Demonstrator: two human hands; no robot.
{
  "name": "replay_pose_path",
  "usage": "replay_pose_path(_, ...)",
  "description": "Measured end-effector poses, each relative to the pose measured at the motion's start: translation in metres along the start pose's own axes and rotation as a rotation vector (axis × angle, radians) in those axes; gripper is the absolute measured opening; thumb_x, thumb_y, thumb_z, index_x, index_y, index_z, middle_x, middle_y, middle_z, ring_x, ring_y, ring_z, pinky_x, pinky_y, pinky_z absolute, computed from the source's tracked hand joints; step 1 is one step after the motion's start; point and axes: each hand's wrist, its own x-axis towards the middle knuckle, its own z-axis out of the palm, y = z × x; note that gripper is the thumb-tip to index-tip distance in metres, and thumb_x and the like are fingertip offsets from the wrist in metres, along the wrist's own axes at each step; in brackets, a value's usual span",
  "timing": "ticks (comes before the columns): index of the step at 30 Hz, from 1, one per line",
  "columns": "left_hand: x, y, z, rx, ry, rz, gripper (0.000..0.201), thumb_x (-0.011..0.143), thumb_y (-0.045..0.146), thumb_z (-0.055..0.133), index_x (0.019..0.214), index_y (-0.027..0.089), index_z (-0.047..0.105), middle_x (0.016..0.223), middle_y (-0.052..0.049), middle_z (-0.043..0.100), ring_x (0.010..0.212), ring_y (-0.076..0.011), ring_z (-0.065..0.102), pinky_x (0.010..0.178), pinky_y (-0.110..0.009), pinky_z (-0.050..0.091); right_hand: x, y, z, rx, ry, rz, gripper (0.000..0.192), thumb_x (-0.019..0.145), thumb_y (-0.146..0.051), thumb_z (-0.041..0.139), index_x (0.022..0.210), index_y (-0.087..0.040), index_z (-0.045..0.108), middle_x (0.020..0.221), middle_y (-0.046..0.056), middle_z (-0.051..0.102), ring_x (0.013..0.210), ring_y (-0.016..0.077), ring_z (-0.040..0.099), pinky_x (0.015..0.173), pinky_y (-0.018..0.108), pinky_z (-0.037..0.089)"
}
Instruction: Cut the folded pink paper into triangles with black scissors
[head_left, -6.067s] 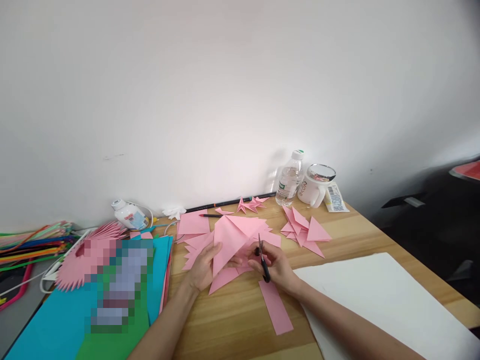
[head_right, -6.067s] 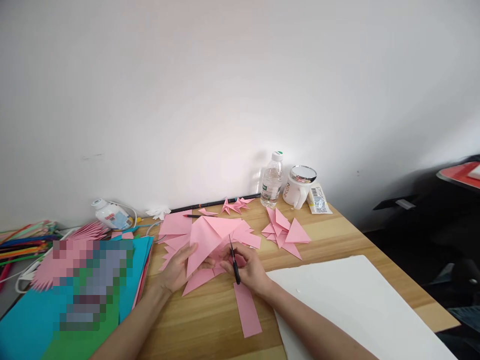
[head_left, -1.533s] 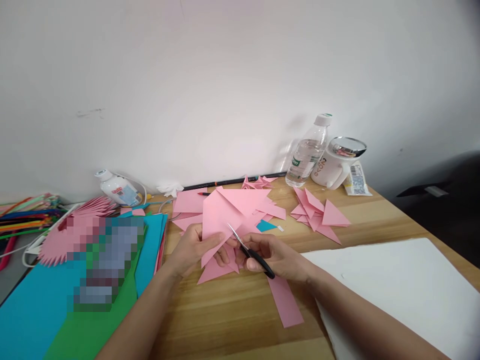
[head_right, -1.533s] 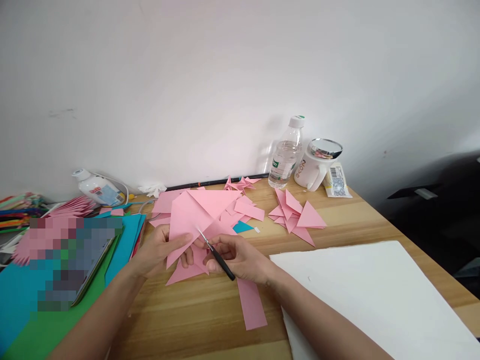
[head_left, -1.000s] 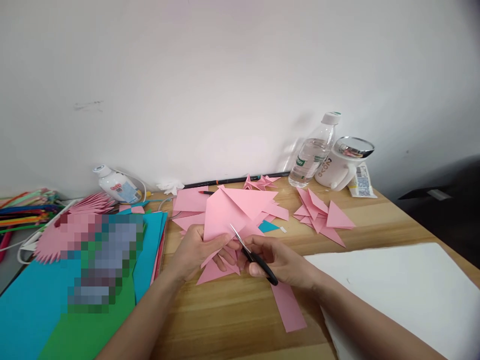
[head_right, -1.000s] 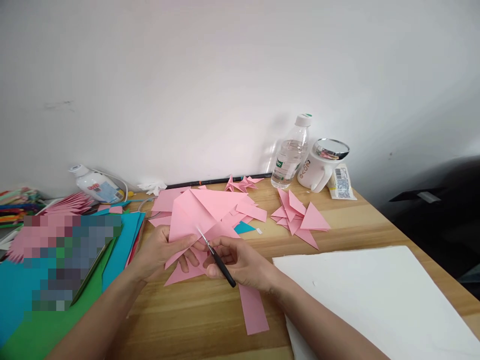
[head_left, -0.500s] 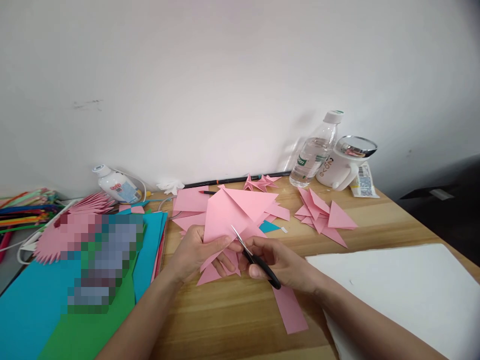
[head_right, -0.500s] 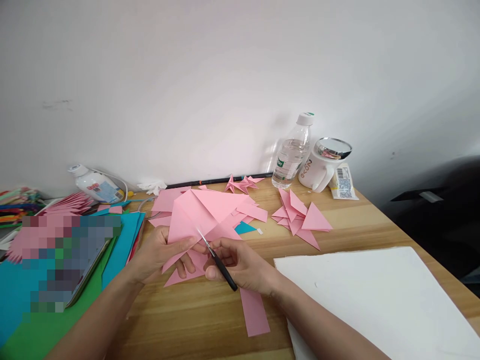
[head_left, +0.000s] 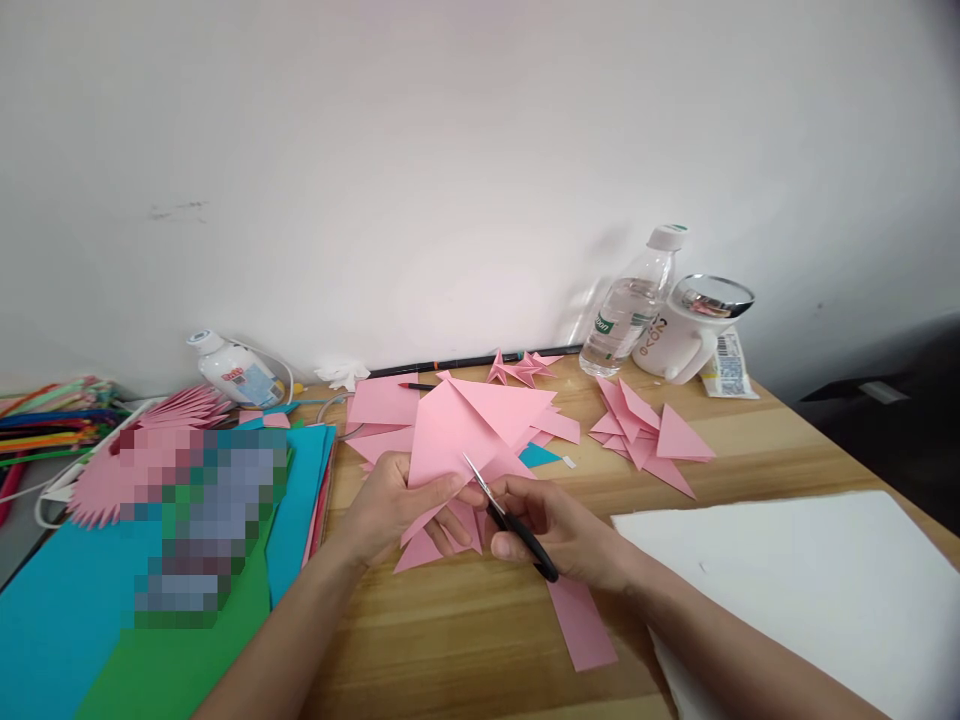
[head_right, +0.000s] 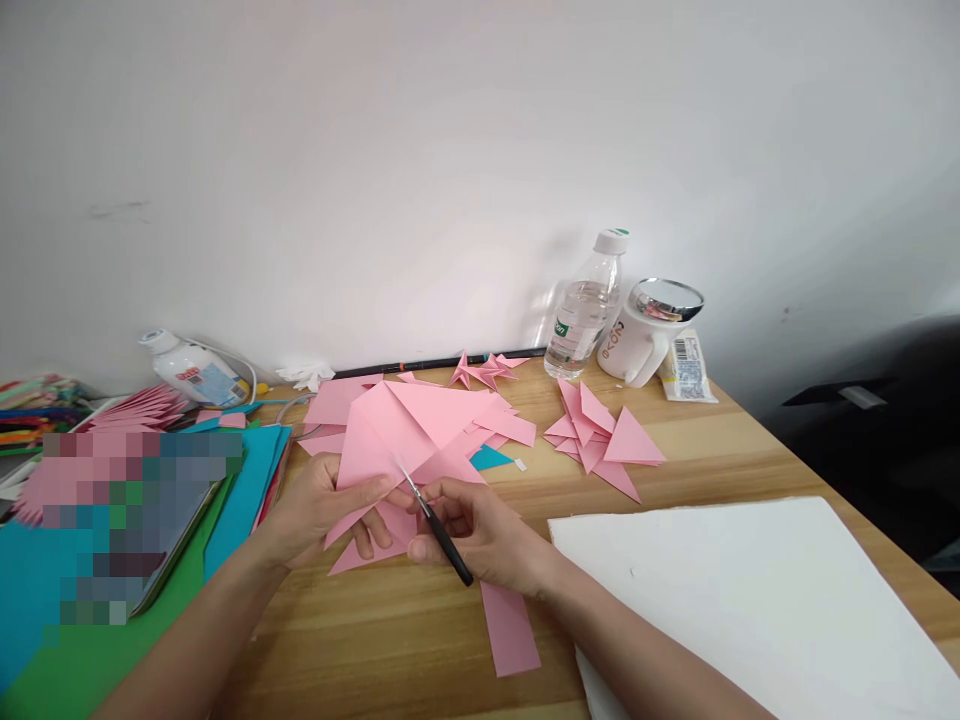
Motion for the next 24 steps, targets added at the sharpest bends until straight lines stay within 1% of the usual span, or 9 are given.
replay_pose_path(3,0.0,0.0,0.0,-0.007,-0.004,0.006,0.032,0.073,0.034,0.061,0.081,0.004,0.07,0.069,-0.015,0.07,0.046,-0.0155,0.062,0.043,-0.023,0.051,0.0,0.002,0.0,-0.017,0.018,-0.002,0.031,0.069,-0.034,0.069,0.074,-0.016,0.044,0.066,-0.005,0.041,0.057,0.0071,0.035,0.051,0.02,0.025)
replay_pose_path(6,0.0,0.001,0.0,-0.013,-0.015,-0.002,0.031,0.073,0.033,0.061,0.081,0.004,0.069,0.065,-0.014,0.07,0.048,-0.0165,0.063,0.045,-0.024,0.052,0.0,0.004,0.001,-0.018,0.031,0.003,0.03,0.069,-0.032,0.068,0.074,-0.016,0.044,0.066,-0.004,0.042,0.058,0.0073,0.036,0.051,0.02,0.025)
replay_pose_path(8,0.0,0.002,-0.001,-0.024,-0.028,0.002,0.03,0.074,0.033,0.061,0.083,0.005,0.069,0.068,-0.014,0.07,0.052,-0.0181,0.065,0.048,-0.026,0.053,-0.001,0.004,0.001,-0.017,0.04,0.002,0.029,0.07,-0.031,0.068,0.074,-0.017,0.043,0.065,-0.005,0.041,0.057,0.007,0.035,0.05,0.02,0.025)
replay_pose_path(11,-0.001,0.002,-0.005,-0.073,-0.028,0.029,0.032,0.077,0.035,0.057,0.085,0.006,0.067,0.078,-0.015,0.071,0.061,-0.0208,0.067,0.056,-0.031,0.055,-0.001,0.003,0.0,-0.018,0.058,-0.001,0.029,0.07,-0.031,0.068,0.073,-0.017,0.043,0.063,-0.006,0.04,0.055,0.0065,0.033,0.049,0.02,0.023)
replay_pose_path(15,0.0,0.001,-0.012,-0.122,-0.005,0.053,0.034,0.082,0.036,0.05,0.087,0.007,0.066,0.076,-0.014,0.071,0.067,-0.0224,0.067,0.063,-0.034,0.055,-0.001,0.001,0.0,-0.02,0.054,0.017,0.029,0.071,-0.032,0.067,0.075,-0.016,0.044,0.062,-0.006,0.039,0.054,0.0064,0.033,0.048,0.02,0.022)
replay_pose_path(19,0.002,-0.001,-0.015,-0.121,-0.007,0.066,0.031,0.081,0.034,0.053,0.086,0.007,0.067,0.076,-0.014,0.071,0.068,-0.0229,0.067,0.064,-0.035,0.055,0.0,0.0,0.0,-0.015,0.051,0.032,0.03,0.07,-0.033,0.068,0.073,-0.016,0.044,0.063,-0.005,0.041,0.055,0.0066,0.035,0.049,0.02,0.022)
replay_pose_path(24,0.0,-0.002,-0.012,-0.116,0.032,0.082,0.026,0.078,0.03,0.057,0.086,0.008,0.067,0.077,-0.013,0.072,0.066,-0.0219,0.067,0.063,-0.034,0.055,0.0,-0.002,0.0,-0.011,0.049,0.032,0.029,0.069,-0.034,0.068,0.075,-0.016,0.046,0.063,-0.005,0.04,0.055,0.0065,0.034,0.049,0.02,0.022)
